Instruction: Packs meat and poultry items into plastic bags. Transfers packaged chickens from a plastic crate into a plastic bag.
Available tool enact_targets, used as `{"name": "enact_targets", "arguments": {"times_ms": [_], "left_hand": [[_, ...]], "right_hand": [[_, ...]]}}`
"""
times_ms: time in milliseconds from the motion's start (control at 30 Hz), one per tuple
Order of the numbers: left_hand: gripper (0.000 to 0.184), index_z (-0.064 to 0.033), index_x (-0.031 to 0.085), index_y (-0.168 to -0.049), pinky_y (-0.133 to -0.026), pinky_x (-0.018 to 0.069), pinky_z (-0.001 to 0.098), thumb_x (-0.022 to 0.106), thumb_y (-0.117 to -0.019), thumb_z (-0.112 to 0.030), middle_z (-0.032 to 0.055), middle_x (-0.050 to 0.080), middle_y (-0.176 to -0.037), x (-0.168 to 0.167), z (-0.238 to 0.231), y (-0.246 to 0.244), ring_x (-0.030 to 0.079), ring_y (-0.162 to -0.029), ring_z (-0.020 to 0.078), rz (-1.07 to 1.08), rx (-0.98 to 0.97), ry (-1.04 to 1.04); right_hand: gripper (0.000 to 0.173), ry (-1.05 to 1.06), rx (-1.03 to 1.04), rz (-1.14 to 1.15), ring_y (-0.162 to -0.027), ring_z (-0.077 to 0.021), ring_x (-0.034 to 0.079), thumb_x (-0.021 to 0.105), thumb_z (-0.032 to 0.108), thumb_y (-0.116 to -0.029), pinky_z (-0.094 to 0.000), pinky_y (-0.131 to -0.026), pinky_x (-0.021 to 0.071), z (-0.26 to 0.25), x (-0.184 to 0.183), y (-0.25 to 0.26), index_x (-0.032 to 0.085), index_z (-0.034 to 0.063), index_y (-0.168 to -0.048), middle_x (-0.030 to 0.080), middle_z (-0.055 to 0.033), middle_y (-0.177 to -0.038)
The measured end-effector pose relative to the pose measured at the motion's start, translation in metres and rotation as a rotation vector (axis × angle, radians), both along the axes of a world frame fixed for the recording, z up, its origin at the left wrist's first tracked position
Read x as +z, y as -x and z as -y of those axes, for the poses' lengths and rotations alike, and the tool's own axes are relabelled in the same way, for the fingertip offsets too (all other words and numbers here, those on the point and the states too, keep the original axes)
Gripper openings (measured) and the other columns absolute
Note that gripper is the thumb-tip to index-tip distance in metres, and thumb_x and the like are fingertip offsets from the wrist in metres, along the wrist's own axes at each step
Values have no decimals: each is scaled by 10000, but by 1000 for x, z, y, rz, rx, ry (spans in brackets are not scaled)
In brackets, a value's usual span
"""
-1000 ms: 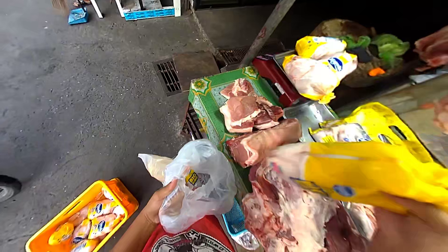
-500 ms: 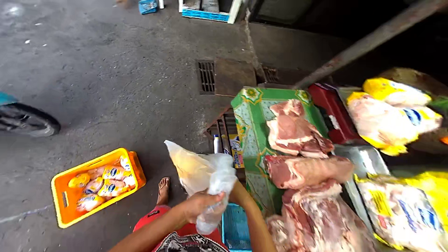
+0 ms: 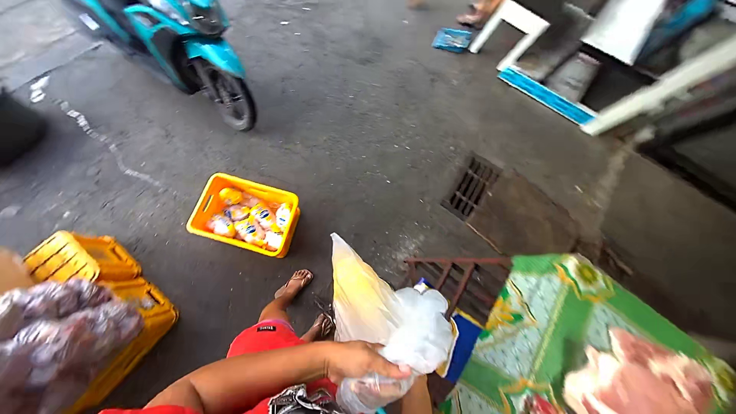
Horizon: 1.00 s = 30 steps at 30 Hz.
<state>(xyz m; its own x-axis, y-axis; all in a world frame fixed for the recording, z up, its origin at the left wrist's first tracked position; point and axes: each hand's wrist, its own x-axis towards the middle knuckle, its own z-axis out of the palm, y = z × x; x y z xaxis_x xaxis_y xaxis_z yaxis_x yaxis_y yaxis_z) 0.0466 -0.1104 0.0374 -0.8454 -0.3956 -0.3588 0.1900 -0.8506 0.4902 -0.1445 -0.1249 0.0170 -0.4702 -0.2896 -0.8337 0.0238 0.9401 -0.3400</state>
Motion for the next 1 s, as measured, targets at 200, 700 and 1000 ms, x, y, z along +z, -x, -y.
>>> {"name": "enact_targets", "arguments": {"times_ms": [200, 700, 1000], "left_hand": [[218, -222, 646, -1059, -732, 573, 201, 429, -1045, -219, -97, 722, -864, -18, -52, -23, 673, -773, -6, -43, 411, -65], [269, -184, 731, -1235, -656, 537, 142, 580, -1028, -263, -86, 721, -794, -41, -147, -229, 650, -664, -22, -785, 863, 114], [224, -172, 766, -848, -468, 461, 129, 602, -980, -247, -94, 561, -537, -105, -221, -449, 513, -455, -37, -112, 1370, -262]], "right_hand": [[324, 372, -106, -146, -1099, -333, 589, 484, 57, -1029, -516, -961, 485, -74, -166, 39, 524, -139, -1284, 591, -291, -1238], [188, 426, -42, 192, -670, -79, 621, 331, 85, -1053, -286, -609, 556, -87, -33, -185, 516, 51, -1046, 598, -16, -776], [235, 238, 168, 168, -908, -247, 619, 420, 19, -1041, -438, -792, 540, -92, -151, -403, 557, -62, -1214, 617, -193, -1032]]}}
